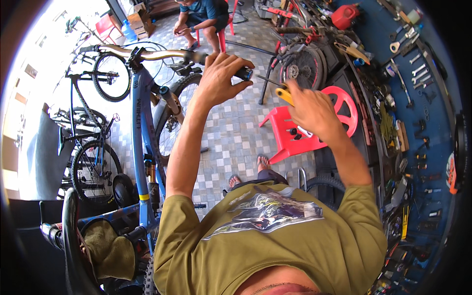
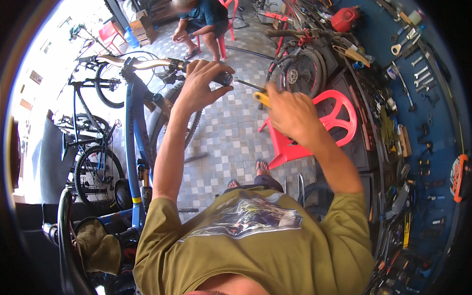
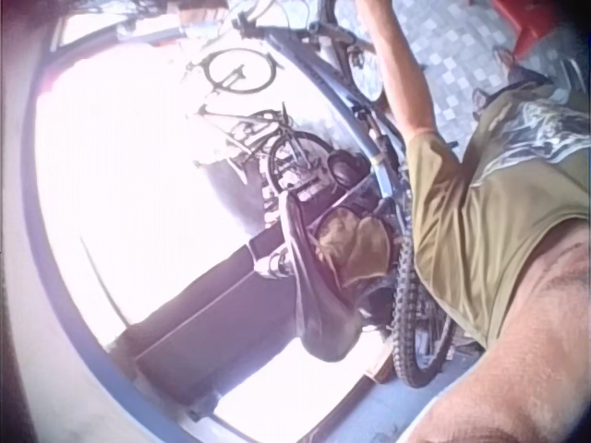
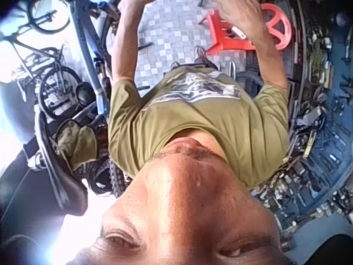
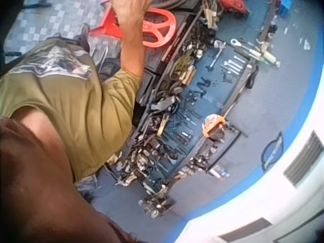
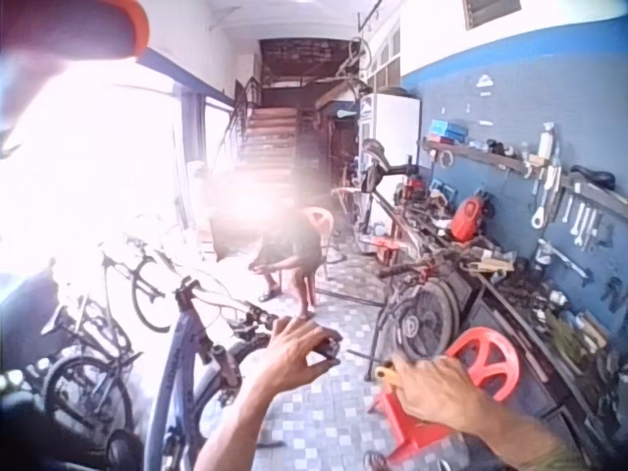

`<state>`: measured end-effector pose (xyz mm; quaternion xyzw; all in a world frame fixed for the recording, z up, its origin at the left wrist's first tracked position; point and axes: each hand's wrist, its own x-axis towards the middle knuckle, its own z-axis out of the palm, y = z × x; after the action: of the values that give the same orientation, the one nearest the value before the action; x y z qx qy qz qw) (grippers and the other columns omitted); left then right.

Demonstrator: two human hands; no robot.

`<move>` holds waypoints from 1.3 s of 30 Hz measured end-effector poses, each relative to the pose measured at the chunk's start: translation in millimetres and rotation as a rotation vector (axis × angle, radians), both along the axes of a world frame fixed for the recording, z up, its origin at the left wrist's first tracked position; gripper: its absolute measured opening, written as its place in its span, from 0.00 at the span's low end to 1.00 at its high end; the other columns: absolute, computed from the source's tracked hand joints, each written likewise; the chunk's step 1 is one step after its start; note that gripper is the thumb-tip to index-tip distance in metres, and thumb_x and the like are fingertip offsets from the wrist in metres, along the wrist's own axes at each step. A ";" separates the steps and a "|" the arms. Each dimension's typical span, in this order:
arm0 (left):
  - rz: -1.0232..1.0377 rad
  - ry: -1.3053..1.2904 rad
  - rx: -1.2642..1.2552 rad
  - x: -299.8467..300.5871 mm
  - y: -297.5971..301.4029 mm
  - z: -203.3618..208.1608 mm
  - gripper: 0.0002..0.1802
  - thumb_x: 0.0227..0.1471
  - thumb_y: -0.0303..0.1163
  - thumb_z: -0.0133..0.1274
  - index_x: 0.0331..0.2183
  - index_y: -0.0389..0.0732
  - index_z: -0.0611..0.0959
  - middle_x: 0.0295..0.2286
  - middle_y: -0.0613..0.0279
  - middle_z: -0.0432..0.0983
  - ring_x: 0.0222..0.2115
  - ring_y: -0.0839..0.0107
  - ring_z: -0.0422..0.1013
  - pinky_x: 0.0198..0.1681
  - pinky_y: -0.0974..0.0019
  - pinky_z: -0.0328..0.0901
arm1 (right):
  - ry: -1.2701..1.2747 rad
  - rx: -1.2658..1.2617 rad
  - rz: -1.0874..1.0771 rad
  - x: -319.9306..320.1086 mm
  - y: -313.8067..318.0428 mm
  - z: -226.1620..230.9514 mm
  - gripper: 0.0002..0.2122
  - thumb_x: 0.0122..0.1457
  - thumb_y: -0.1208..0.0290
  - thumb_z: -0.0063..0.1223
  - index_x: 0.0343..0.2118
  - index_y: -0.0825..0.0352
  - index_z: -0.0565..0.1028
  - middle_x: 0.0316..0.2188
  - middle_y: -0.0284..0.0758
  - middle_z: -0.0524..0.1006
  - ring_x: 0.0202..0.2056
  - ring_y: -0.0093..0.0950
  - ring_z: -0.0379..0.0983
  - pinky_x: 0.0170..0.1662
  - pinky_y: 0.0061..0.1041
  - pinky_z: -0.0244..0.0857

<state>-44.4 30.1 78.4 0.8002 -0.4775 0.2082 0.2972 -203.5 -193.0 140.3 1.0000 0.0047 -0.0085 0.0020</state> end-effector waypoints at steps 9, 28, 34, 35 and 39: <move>0.003 0.008 0.034 5.9 -4.0 5.3 0.30 0.43 0.34 0.67 0.52 0.52 0.81 0.39 0.63 0.78 0.48 0.59 0.70 0.61 0.51 0.53 | -0.460 1.349 -0.010 29.4 -20.1 -98.5 0.16 0.56 0.75 0.68 0.47 0.64 0.76 0.32 0.24 0.75 0.32 0.19 0.72 0.39 0.22 0.69; 0.039 -0.007 0.030 3.4 -2.5 0.4 0.29 0.40 0.33 0.64 0.49 0.51 0.80 0.35 0.63 0.76 0.44 0.57 0.71 0.57 0.50 0.56 | -0.624 1.117 0.317 94.3 30.7 -94.3 0.29 0.53 0.76 0.70 0.56 0.63 0.67 0.44 0.36 0.79 0.43 0.28 0.80 0.47 0.28 0.75; 0.034 0.011 -0.004 -3.2 -3.7 3.1 0.31 0.39 0.32 0.64 0.50 0.50 0.79 0.34 0.62 0.76 0.44 0.57 0.70 0.58 0.49 0.55 | -0.677 1.037 0.352 91.0 32.0 -101.5 0.30 0.53 0.75 0.72 0.57 0.63 0.66 0.42 0.36 0.79 0.38 0.31 0.82 0.41 0.29 0.77; 0.034 0.013 -0.010 -4.1 -3.0 3.5 0.31 0.39 0.32 0.64 0.50 0.50 0.79 0.34 0.62 0.76 0.44 0.57 0.70 0.58 0.49 0.55 | -0.681 1.042 0.347 90.3 33.7 -103.2 0.30 0.52 0.74 0.72 0.57 0.63 0.66 0.41 0.36 0.79 0.37 0.31 0.82 0.41 0.29 0.77; 0.037 0.020 0.000 -5.0 -0.8 2.2 0.32 0.39 0.31 0.64 0.51 0.50 0.79 0.35 0.63 0.77 0.45 0.57 0.70 0.58 0.50 0.55 | -0.694 1.049 0.330 91.7 38.8 -105.3 0.28 0.52 0.73 0.73 0.53 0.64 0.67 0.40 0.36 0.79 0.36 0.30 0.81 0.40 0.30 0.76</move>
<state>-49.4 29.4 80.6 0.8108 -0.4596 0.2059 0.2982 -111.7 -154.2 35.0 0.7989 0.1607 0.3191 -0.4839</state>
